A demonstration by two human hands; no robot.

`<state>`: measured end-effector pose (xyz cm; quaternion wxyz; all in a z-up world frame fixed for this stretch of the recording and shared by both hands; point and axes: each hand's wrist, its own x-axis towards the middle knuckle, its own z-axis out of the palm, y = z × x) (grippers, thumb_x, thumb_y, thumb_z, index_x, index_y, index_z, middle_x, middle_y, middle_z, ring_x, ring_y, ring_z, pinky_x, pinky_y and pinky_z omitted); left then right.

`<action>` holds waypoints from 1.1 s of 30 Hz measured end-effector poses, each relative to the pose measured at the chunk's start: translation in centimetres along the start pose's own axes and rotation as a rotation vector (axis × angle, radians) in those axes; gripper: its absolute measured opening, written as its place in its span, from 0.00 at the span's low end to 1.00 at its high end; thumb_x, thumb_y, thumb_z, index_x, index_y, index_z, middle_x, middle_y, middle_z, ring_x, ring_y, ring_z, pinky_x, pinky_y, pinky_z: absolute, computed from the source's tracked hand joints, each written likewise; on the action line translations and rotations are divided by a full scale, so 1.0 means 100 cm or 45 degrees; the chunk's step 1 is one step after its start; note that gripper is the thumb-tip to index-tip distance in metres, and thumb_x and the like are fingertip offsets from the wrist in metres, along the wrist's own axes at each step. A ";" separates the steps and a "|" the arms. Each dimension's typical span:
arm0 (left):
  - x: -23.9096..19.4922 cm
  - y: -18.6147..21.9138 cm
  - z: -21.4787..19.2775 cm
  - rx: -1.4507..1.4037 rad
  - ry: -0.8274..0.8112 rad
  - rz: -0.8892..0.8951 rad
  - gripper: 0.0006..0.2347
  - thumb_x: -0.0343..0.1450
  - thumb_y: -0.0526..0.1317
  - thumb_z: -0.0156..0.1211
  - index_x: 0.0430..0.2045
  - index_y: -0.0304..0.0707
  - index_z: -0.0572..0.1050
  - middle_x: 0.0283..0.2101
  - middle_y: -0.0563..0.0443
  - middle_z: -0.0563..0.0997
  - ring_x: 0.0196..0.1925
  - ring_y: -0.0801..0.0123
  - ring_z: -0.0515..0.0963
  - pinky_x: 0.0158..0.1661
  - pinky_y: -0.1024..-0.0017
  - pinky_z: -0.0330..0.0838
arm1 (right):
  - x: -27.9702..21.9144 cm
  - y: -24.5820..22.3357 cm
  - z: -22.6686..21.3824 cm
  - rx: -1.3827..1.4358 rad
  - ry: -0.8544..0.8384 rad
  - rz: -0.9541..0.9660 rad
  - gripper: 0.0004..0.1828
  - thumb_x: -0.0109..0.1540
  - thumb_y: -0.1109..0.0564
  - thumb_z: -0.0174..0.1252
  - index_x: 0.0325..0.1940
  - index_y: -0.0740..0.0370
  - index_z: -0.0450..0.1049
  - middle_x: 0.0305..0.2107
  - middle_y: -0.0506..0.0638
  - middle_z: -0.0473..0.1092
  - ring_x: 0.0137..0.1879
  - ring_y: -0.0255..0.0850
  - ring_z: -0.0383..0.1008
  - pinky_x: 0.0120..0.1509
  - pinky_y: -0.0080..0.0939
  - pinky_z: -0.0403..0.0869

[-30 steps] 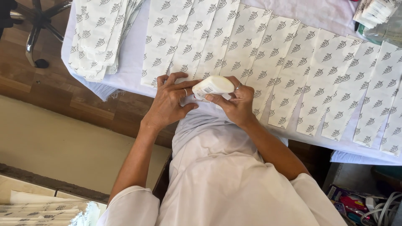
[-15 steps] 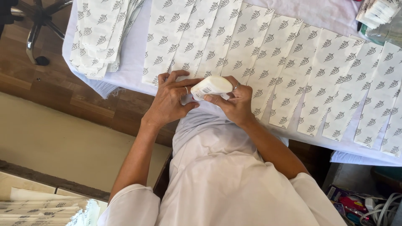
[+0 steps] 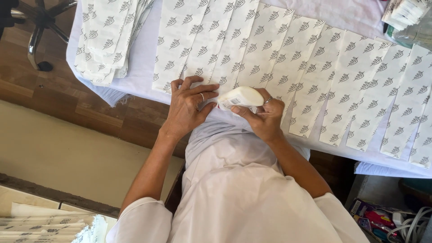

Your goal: The person is arranging a series of printed paper strips on a table and applying glue to their top edges to bond them.

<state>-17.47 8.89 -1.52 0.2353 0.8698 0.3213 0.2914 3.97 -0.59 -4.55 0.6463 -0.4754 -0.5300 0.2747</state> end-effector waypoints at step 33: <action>0.005 -0.021 -0.047 0.134 0.158 0.119 0.10 0.69 0.26 0.59 0.31 0.45 0.84 0.43 0.55 0.85 0.55 0.57 0.73 0.49 0.63 0.59 | -0.003 0.015 -0.027 0.035 0.039 0.026 0.21 0.55 0.70 0.72 0.50 0.75 0.74 0.41 0.66 0.77 0.54 0.55 0.77 0.57 0.52 0.78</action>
